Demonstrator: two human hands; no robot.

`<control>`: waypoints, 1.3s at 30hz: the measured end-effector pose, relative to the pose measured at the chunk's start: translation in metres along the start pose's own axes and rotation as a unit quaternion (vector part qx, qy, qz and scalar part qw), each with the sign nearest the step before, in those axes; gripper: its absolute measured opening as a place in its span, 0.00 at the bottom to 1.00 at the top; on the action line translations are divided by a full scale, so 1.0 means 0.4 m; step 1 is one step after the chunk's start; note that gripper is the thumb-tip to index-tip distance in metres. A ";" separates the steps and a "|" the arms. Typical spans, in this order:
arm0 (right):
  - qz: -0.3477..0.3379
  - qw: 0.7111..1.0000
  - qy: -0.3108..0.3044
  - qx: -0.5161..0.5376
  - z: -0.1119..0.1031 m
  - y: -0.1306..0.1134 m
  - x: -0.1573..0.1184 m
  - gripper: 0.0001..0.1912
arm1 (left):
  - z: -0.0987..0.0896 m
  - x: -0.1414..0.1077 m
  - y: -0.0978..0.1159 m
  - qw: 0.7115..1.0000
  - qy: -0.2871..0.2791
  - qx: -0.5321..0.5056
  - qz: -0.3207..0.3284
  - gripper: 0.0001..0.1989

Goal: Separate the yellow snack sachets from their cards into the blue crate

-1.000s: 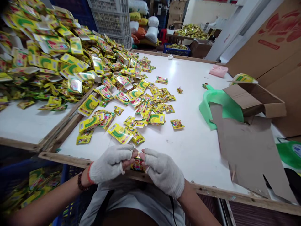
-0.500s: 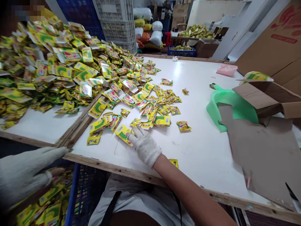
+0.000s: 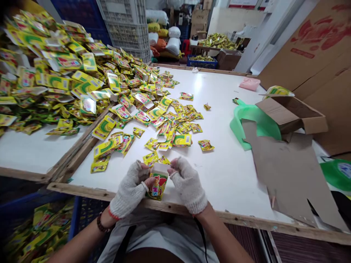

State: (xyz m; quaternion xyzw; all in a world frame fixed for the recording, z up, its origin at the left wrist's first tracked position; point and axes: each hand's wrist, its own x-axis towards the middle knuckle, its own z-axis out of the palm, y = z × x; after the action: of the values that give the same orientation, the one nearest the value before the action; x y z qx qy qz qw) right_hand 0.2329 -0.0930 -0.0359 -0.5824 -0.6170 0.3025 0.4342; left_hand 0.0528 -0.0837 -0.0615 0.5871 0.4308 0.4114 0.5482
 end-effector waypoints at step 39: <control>-0.237 0.949 -0.175 -0.111 -0.010 -0.006 -0.068 0.22 | -0.126 0.008 0.137 0.865 -0.288 0.327 0.249 0.10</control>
State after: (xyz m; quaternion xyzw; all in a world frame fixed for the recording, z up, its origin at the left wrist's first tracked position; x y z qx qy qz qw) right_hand 0.2341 -0.1204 -0.0371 -0.4023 -0.8331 0.2175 0.3112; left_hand 0.0087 -0.0678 -0.0036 0.9129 0.2030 0.1826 0.3035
